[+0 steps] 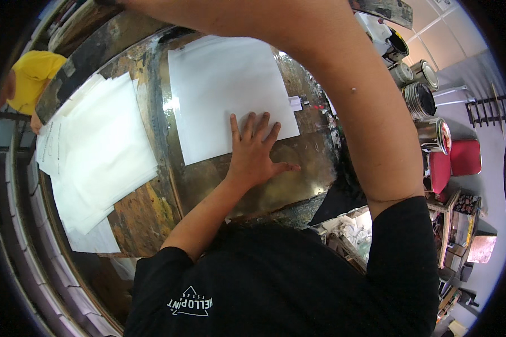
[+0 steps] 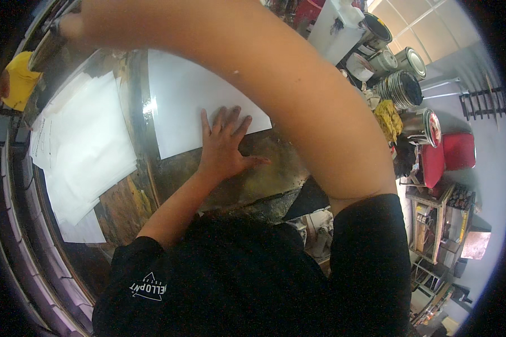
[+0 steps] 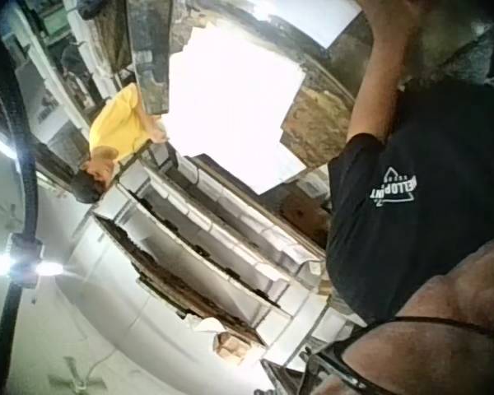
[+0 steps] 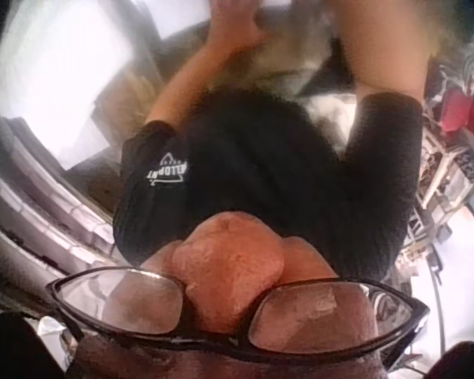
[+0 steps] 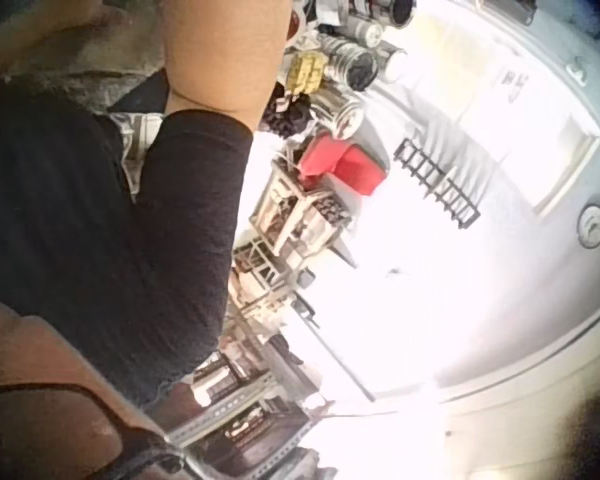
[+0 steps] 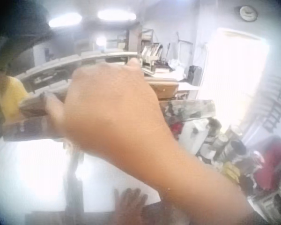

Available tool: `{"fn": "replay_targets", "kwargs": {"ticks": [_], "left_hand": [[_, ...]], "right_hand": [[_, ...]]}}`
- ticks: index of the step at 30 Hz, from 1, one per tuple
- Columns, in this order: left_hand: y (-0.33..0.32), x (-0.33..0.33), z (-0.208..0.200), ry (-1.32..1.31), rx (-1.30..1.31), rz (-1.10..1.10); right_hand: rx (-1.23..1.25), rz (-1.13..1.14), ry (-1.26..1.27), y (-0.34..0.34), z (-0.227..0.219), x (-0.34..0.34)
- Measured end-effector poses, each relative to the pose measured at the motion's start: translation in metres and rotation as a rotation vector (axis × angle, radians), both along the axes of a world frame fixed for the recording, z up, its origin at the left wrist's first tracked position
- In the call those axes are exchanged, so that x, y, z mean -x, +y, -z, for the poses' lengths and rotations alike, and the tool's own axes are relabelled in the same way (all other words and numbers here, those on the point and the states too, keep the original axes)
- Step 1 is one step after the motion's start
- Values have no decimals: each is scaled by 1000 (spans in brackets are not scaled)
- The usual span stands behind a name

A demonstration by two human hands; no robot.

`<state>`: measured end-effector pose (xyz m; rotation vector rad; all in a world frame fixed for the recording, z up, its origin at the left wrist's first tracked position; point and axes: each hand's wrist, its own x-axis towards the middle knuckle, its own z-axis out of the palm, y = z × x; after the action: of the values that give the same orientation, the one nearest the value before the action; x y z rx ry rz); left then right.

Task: The person performs screen printing on sheets of paper by placing a sheet on a workbench, lowering a screen over it, and pulling a squeegee across the screen to apply ink.

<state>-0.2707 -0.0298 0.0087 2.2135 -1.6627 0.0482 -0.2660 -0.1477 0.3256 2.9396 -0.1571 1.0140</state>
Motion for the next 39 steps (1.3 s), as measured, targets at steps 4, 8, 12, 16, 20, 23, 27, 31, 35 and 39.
{"fn": "replay_targets", "kwargs": {"ticks": [4,8,12,16,20,23,27,31,35,39], "left_hand": [[4,-1,11,-14,26,17],[3,4,16,-2,100,12],[22,-20,-36,0,301,-97],[95,-76,-123,934,809,-523],[166,-80,-132,1055,771,-463],[179,-54,-80,827,641,-535],[194,-46,-23,213,110,-777],[201,-53,-2,160,69,-740],[202,-54,3,198,53,-726],[203,-54,3,212,58,-706]], "right_hand": [[-95,-56,9,-6,2,-5],[-79,-29,48,-6,-2,-11],[-67,24,86,-3,-5,-24],[36,10,-64,0,30,-8],[54,-63,285,0,107,33],[-24,-60,448,-11,172,34],[-129,-49,648,-3,214,50],[-134,-68,556,23,238,71],[-79,-43,419,24,262,62],[-27,-43,379,-3,267,20]]}}
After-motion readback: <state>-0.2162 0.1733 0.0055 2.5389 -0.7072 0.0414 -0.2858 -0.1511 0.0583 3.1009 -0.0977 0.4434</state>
